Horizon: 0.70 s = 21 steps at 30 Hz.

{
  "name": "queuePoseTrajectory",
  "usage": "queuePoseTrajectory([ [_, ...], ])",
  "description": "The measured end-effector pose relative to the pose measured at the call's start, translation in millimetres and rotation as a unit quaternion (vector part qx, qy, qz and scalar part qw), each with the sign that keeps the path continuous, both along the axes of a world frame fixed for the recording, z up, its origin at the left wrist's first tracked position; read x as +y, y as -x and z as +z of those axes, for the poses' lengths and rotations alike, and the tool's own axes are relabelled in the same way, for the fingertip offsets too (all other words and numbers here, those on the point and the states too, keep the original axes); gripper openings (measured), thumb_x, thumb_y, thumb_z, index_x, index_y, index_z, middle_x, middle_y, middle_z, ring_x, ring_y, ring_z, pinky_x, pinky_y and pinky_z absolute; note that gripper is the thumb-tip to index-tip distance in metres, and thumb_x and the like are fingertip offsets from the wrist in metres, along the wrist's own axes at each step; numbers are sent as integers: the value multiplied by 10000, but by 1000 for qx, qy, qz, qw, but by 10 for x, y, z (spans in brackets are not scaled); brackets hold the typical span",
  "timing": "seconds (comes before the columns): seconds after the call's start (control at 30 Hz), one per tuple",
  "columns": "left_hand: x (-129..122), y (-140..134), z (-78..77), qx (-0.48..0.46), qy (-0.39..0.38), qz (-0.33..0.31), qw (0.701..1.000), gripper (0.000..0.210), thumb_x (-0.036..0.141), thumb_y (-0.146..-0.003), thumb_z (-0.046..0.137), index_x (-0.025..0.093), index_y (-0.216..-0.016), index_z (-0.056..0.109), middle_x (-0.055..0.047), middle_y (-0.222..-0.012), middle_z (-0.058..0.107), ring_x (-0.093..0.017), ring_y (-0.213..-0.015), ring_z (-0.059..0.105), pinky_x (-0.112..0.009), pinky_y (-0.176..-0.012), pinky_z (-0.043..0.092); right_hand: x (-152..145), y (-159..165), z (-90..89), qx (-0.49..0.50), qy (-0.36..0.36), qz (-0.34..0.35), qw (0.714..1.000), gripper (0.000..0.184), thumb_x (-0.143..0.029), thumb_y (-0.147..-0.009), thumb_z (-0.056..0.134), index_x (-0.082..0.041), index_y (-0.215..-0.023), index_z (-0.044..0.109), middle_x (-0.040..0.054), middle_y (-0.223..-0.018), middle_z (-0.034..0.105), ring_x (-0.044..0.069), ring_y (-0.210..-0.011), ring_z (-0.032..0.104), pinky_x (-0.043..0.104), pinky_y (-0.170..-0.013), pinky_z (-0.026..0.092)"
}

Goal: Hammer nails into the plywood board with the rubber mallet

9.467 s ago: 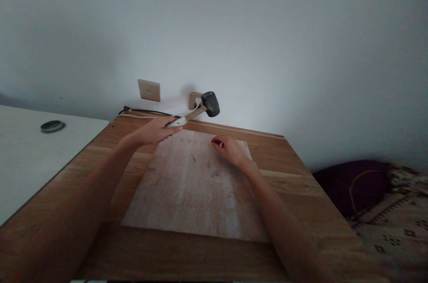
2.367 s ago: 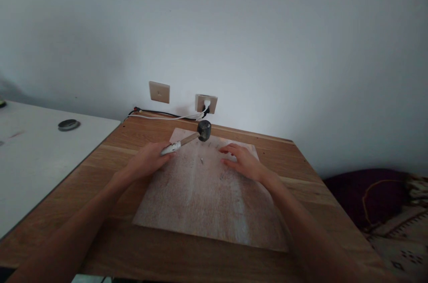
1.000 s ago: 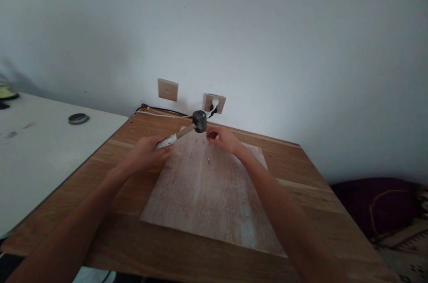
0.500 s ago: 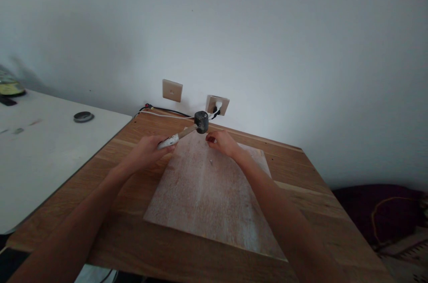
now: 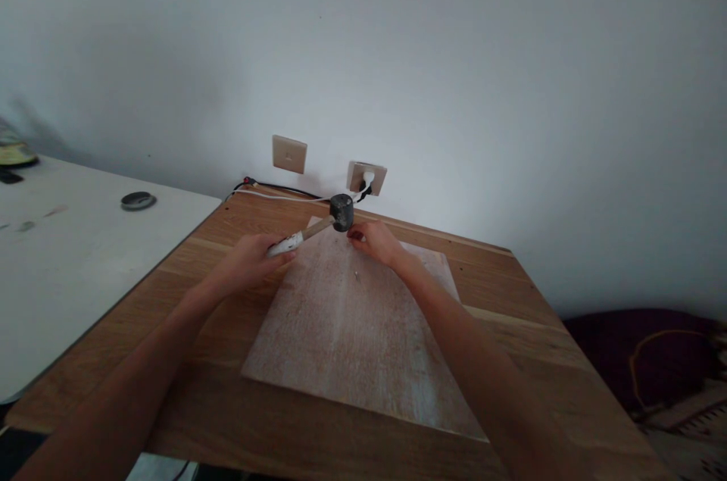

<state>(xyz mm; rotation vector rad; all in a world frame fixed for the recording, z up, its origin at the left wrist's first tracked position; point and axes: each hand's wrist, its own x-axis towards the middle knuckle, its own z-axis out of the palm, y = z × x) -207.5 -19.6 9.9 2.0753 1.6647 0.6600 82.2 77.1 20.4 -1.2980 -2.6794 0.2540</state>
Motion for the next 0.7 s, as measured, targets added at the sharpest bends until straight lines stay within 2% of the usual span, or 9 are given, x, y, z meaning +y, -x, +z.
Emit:
queuePoseTrajectory([
  [0.2, -1, 6, -6, 1, 6, -3, 1000, 452, 578, -868, 542, 196, -968, 760, -48, -853, 768, -244, -765, 682, -299, -736, 476, -33, 5, 15, -6, 3, 4, 1000, 206, -110, -919, 621, -143, -1036, 787, 97, -1043, 807, 224, -949, 749, 278, -862, 498],
  [0.4, 5, 33, 3, -1, 9, -16, 1000, 455, 574, -870, 550, 202, -1016, 766, -53, -932, 780, -251, -824, 693, -291, -733, 470, -39, 28, -8, -16, -4, -14, 1000, 165, -239, -966, 654, -149, -968, 792, 108, -980, 806, 246, -941, 750, 300, -850, 494],
  [0.47, 5, 36, 14, 3, 10, -20, 1000, 446, 565, -871, 548, 197, -998, 766, -49, -908, 774, -244, -803, 688, -288, -723, 463, -35, 9, -9, -10, 1, -23, 1000, 184, -288, -964, 675, -142, -991, 784, 115, -987, 802, 248, -941, 748, 309, -853, 497],
  [0.57, -8, 24, 28, 16, 16, -31, 999, 430, 564, -871, 537, 192, -890, 753, -28, -761, 728, -218, -696, 656, -276, -652, 430, -41, -87, 28, 18, 16, -32, 999, 273, -339, -903, 755, -133, -1083, 758, 130, -1055, 788, 253, -968, 736, 328, -863, 510],
  [0.7, -47, -13, 25, 21, 12, -59, 998, 337, 484, -875, 542, 204, -857, 729, -13, -690, 692, -194, -625, 626, -274, -614, 402, -110, -296, 122, 72, 1, -12, 997, 325, -263, -856, 774, -146, -1154, 722, 138, -1150, 756, 262, -1044, 703, 382, -921, 515],
])
